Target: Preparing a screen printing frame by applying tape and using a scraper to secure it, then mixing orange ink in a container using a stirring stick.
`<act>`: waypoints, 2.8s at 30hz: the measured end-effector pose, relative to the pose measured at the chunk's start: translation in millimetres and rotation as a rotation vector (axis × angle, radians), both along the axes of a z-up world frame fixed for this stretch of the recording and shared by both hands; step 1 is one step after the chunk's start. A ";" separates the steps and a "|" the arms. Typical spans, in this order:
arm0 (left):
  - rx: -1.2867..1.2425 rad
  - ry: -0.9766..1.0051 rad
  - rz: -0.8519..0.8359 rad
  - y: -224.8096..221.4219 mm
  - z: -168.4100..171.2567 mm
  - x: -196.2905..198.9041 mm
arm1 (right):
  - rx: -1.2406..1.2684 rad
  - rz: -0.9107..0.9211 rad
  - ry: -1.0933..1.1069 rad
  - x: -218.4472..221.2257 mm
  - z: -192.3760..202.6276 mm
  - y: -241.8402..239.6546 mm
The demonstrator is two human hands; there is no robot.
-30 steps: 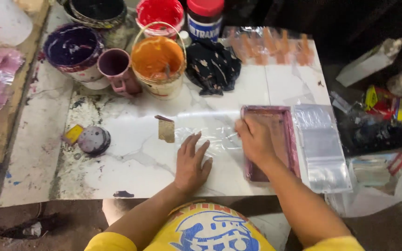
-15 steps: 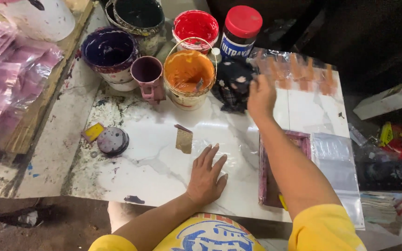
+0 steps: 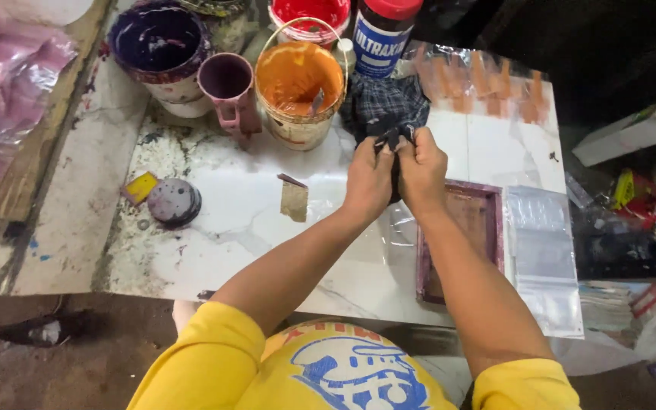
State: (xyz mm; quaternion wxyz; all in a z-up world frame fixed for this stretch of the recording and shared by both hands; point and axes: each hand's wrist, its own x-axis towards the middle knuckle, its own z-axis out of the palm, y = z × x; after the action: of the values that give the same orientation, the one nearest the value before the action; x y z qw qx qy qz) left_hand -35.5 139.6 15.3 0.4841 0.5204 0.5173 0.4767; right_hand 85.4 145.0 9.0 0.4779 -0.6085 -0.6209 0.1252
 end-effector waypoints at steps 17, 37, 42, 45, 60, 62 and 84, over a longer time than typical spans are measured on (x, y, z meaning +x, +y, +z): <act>0.090 -0.068 0.148 -30.0 -8.3 -54.1 | -0.260 -0.094 0.133 43.9 15.3 73.3; -0.070 -0.037 0.362 7.7 -1.3 -124.1 | -0.348 0.324 0.267 -105.0 19.6 43.1; 0.345 -0.351 0.476 -11.0 -11.7 -112.1 | -0.168 0.605 0.871 -73.7 41.6 -23.9; 0.219 -0.587 0.517 -19.6 8.1 -101.8 | -0.339 0.514 1.123 -90.0 88.8 -65.1; -0.539 -1.199 0.004 -93.2 80.5 -83.7 | -0.106 0.578 0.597 -17.6 7.1 -123.7; -0.517 -1.204 0.004 -92.9 70.2 -81.7 | -0.112 0.545 0.530 -15.5 28.5 -134.3; -0.487 -1.205 0.385 -86.6 66.3 -60.3 | 0.327 0.259 -0.248 -39.9 52.4 -192.8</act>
State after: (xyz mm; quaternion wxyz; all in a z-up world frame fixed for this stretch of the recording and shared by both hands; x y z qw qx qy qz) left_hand -95.7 53.0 81.5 0.6978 -0.0616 0.3329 0.6313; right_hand 45.6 -47.8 61.4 0.4701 -0.4489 -0.7599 0.0074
